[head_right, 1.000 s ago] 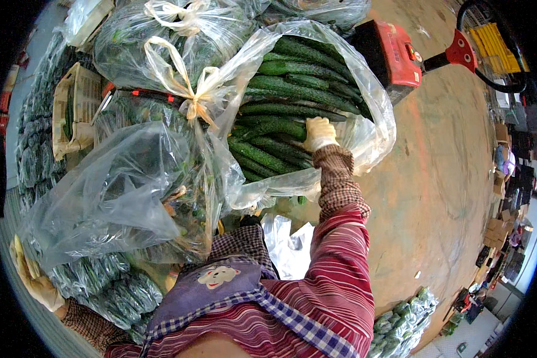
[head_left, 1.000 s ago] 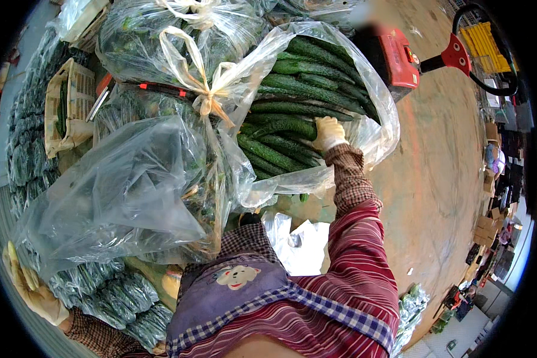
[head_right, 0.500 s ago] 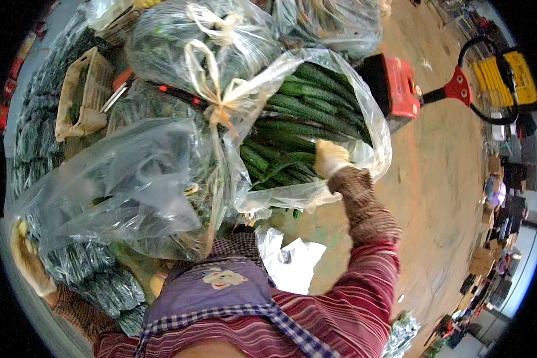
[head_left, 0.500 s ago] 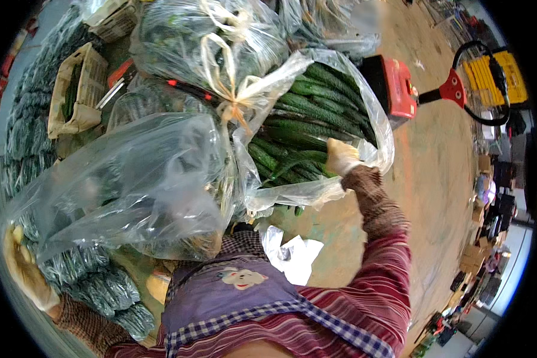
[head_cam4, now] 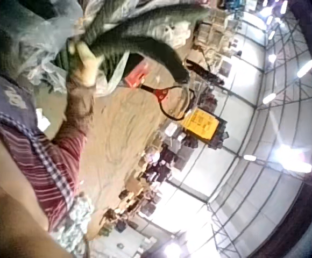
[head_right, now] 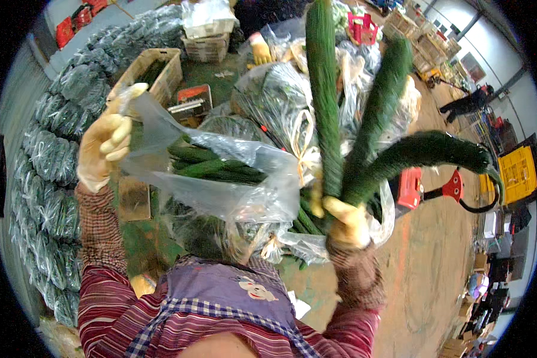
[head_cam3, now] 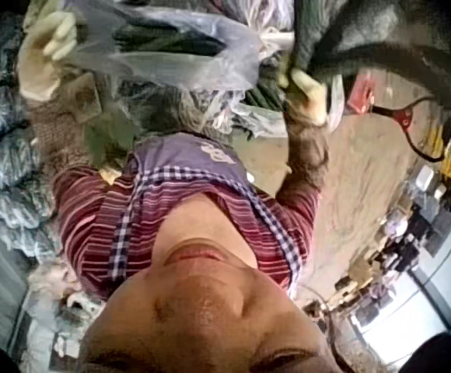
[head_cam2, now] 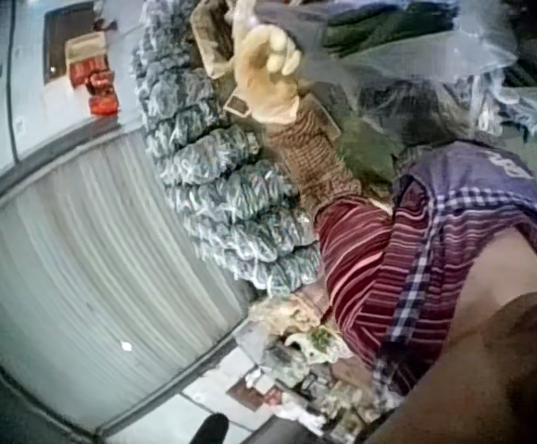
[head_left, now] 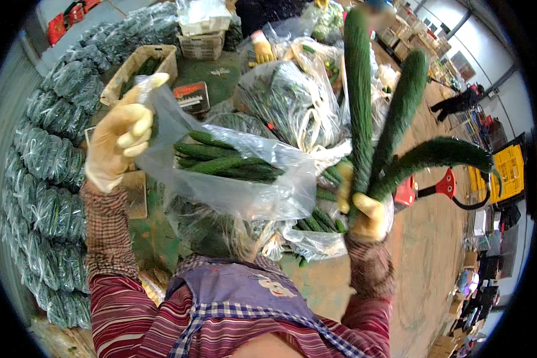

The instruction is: The person sorts and bags cucumbers by taking them from a large container, placing them into smaller plastic bags, and weighing them on a scale before setting the filled bags aside.

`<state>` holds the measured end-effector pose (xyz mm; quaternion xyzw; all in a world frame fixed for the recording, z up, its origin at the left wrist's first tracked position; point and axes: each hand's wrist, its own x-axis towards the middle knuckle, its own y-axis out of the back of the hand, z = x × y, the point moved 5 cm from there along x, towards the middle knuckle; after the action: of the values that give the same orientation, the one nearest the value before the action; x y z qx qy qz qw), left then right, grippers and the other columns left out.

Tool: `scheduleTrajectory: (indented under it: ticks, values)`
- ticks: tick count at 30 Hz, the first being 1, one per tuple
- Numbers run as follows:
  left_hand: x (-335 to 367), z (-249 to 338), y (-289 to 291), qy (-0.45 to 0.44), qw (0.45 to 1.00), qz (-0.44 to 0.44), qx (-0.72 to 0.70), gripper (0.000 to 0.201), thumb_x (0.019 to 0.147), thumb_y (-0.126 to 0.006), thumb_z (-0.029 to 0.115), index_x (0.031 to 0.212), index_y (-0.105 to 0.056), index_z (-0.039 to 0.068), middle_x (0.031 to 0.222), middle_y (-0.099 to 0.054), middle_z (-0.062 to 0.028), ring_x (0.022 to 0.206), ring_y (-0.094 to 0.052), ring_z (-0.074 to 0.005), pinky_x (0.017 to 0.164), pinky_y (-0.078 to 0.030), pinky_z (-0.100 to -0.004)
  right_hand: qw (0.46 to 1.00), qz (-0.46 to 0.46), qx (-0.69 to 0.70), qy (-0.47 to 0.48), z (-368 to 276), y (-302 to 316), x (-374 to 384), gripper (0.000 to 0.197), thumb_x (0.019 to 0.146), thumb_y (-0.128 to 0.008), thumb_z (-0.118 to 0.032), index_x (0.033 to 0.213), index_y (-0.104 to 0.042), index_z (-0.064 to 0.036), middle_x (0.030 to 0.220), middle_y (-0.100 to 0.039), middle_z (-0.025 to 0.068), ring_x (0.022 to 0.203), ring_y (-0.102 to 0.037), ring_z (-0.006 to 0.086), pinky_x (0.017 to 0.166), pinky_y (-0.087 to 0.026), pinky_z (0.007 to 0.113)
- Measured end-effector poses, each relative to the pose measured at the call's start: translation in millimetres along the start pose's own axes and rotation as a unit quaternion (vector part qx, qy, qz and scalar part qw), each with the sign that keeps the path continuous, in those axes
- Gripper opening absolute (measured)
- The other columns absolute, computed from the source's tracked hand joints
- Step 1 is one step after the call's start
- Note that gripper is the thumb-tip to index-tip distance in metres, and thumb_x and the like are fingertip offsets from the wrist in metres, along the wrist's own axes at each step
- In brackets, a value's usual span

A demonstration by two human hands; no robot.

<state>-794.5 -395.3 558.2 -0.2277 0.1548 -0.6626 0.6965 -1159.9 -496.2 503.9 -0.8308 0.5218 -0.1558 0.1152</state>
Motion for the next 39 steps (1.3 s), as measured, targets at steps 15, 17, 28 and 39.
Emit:
scheduleTrajectory:
  ticks: [15,17,28,39]
  values:
    - [-1.6,-34.0,59.8,0.104,0.959,-0.056,-0.257,0.066,0.088,-0.045,0.006,0.146,-0.014,0.011,0.071,-0.043,-0.0064,0.044,-0.036,-0.0048,0.036,-0.025,-0.0168,0.678,-0.311,-0.666,0.037,171.4,-41.8,131.0,0.061,0.068,-0.074,-0.023,0.120,-0.047,-0.0050,0.096,-0.062,0.0147,0.092,-0.061,0.0270,0.086,-0.046,0.037]
    - [0.2,-44.4,80.2,0.113,0.964,-0.004,-0.241,0.062,0.090,-0.045,0.008,0.145,-0.016,0.008,0.072,-0.043,-0.0053,0.045,-0.036,-0.0038,0.036,-0.025,-0.0171,0.581,-0.324,-0.747,0.003,169.0,-72.0,135.4,0.055,0.072,-0.071,-0.021,0.118,-0.046,-0.0049,0.090,-0.062,0.0163,0.089,-0.061,0.0277,0.083,-0.046,0.037]
    - [-5.1,-43.6,124.1,-0.009,0.959,0.119,-0.256,0.049,0.091,-0.044,0.010,0.134,-0.029,-0.010,0.075,-0.045,-0.0047,0.048,-0.034,-0.0028,0.040,-0.031,-0.0157,0.773,-0.217,-0.558,0.211,196.3,-12.6,87.6,0.066,0.062,-0.071,-0.012,0.124,-0.051,-0.0102,0.090,-0.059,0.0163,0.088,-0.058,0.0332,0.075,-0.046,0.042]
    - [-25.0,-43.8,132.4,0.064,0.989,0.068,-0.112,0.050,0.088,-0.043,-0.001,0.135,-0.034,0.009,0.064,-0.045,-0.0022,0.038,-0.032,-0.0016,0.032,-0.024,-0.0148,0.618,-0.482,-0.621,0.014,185.3,-23.5,140.0,0.077,0.066,-0.075,-0.036,0.133,-0.046,-0.0125,0.126,-0.052,0.0193,0.112,-0.053,0.0284,0.092,-0.045,0.036]
